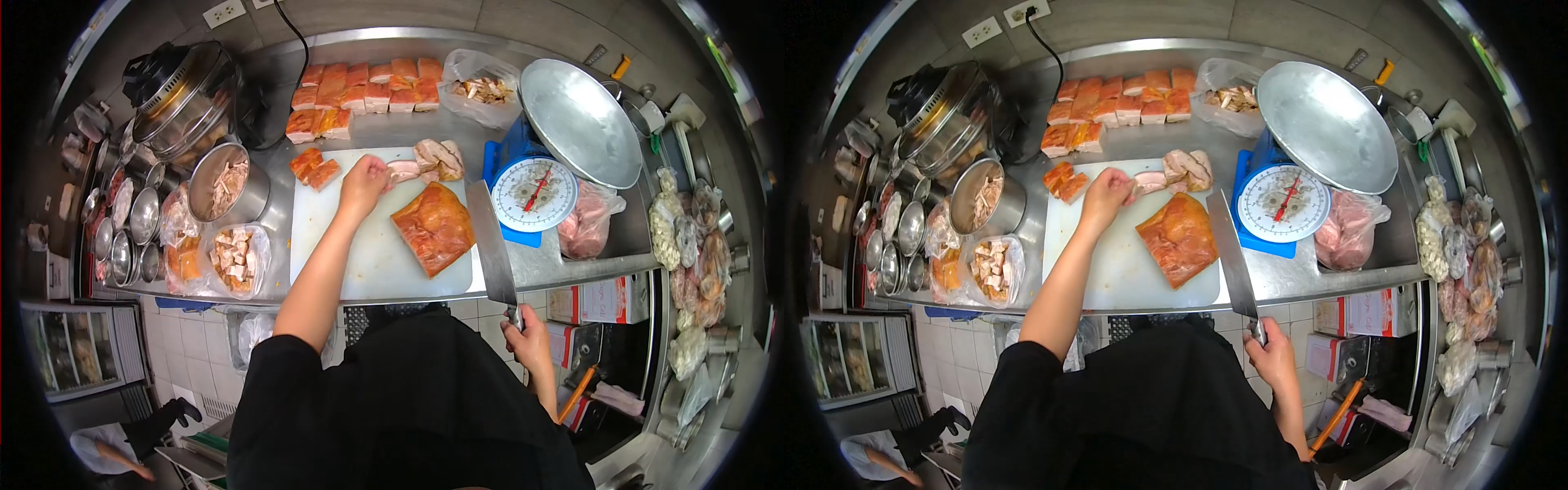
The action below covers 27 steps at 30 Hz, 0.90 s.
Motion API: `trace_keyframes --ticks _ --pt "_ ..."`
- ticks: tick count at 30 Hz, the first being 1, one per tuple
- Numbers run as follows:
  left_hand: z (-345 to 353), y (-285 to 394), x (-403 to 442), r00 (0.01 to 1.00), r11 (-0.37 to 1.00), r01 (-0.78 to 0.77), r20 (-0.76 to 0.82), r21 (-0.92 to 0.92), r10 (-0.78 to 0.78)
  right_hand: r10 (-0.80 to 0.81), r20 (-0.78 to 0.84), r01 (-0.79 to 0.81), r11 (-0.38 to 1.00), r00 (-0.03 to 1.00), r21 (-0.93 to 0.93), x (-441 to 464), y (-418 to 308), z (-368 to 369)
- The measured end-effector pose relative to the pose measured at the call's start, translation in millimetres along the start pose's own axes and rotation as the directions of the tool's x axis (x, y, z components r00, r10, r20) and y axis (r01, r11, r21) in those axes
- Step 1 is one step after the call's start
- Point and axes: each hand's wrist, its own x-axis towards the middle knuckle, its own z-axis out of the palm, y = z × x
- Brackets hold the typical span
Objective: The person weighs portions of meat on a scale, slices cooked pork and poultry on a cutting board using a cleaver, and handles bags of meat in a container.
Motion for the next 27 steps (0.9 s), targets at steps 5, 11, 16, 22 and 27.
trace_keyframes --ticks 5,11,16,22,27 --pt "38 -1 64 0.986 0.99 0.09 0.133 0.104 -0.104 0.056 -0.035 -0.051 0.988 0.998 0.146 -13 12 9" --pt "23 -5 65 0.945 0.723 -0.273 0.035 0.634 0.326 0.105 -0.087 -0.087 0.977 0.991 0.194 -32 20 13" --pt "42 5 -11 0.991 0.627 0.004 0.081 0.779 -0.106 0.102 -0.105 -0.071 0.962 0.989 0.265 -23 27 16" --pt "27 -44 25 0.976 0.577 -0.131 0.001 0.806 0.22 0.065 -0.099 -0.046 0.983 0.993 0.178 -8 17 18" --pt "15 -23 38 0.99 0.661 -0.12 0.142 0.74 0.021 0.062 -0.048 -0.052 0.979 0.997 0.199 -4 24 23"
